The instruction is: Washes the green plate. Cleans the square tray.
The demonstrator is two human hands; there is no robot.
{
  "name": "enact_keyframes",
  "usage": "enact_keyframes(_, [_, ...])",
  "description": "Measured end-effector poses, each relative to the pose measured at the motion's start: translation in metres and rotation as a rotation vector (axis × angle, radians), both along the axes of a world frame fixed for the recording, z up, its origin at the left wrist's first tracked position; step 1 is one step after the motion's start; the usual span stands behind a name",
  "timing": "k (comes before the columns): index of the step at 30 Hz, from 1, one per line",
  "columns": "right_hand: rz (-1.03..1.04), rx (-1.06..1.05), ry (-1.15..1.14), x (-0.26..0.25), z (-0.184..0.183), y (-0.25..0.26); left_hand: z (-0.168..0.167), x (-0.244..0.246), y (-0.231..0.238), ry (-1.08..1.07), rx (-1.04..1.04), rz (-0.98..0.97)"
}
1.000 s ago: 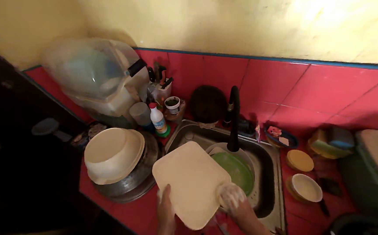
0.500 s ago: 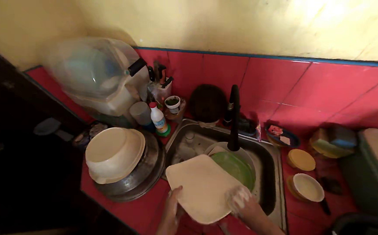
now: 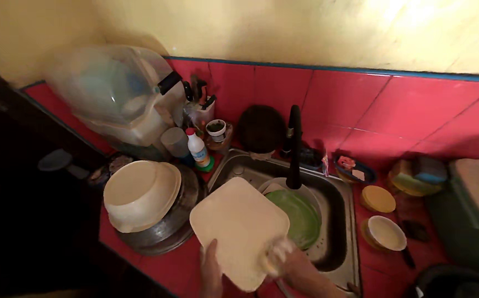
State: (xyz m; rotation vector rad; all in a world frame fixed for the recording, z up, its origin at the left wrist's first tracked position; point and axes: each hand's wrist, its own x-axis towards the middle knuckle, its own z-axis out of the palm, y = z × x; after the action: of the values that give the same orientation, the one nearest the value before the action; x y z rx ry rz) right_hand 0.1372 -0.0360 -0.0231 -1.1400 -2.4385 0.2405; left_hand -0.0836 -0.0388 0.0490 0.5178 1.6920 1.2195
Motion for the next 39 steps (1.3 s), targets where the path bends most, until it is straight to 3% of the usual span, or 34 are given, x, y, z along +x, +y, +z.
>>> enact_keyframes(3, [-0.149,-0.054,-0.061,0.022,-0.008,0.014,0.007,-0.013,0.001,0.036,-0.004,-0.027])
enact_keyframes(7, [-0.169,-0.039,0.054,-0.028,0.024,-0.021,-0.005,0.012,0.003,-0.04,-0.03,0.067])
enact_keyframes(10, [-0.106,0.006,0.118,-0.056,0.024,-0.05,-0.007,0.028,0.003,-0.047,-0.065,0.071])
enact_keyframes(13, [-0.091,0.012,0.115,-0.021,0.0,-0.041,-0.005,0.022,0.005,-0.063,-0.007,0.047])
enact_keyframes(15, [-0.167,0.128,0.07,0.019,-0.024,-0.017,-0.005,0.01,0.005,-0.049,0.054,0.013])
enact_keyframes(18, [-0.246,0.112,0.013,0.048,-0.02,-0.002,-0.002,0.004,-0.002,-0.043,0.067,-0.027])
enact_keyframes(21, [-0.26,0.059,0.092,0.01,-0.001,-0.024,-0.005,0.014,-0.004,-0.053,0.078,0.032])
enact_keyframes(26, [-0.079,0.018,0.283,-0.053,0.007,-0.065,0.0,0.02,-0.003,-0.04,0.117,0.022])
enact_keyframes(31, [-0.16,0.379,0.159,0.024,-0.042,-0.015,0.017,-0.004,-0.001,-0.031,0.086,-0.062])
enact_keyframes(34, [-0.146,0.417,0.095,0.04,-0.025,0.001,0.017,-0.013,-0.002,-0.145,0.057,-0.174])
enact_keyframes(37, [-0.14,0.372,0.096,0.006,0.018,-0.006,0.016,-0.005,-0.014,-0.241,0.182,-0.364])
enact_keyframes(39, [-0.17,0.322,0.123,-0.03,0.035,-0.015,0.012,0.014,-0.019,-0.193,0.158,-0.36])
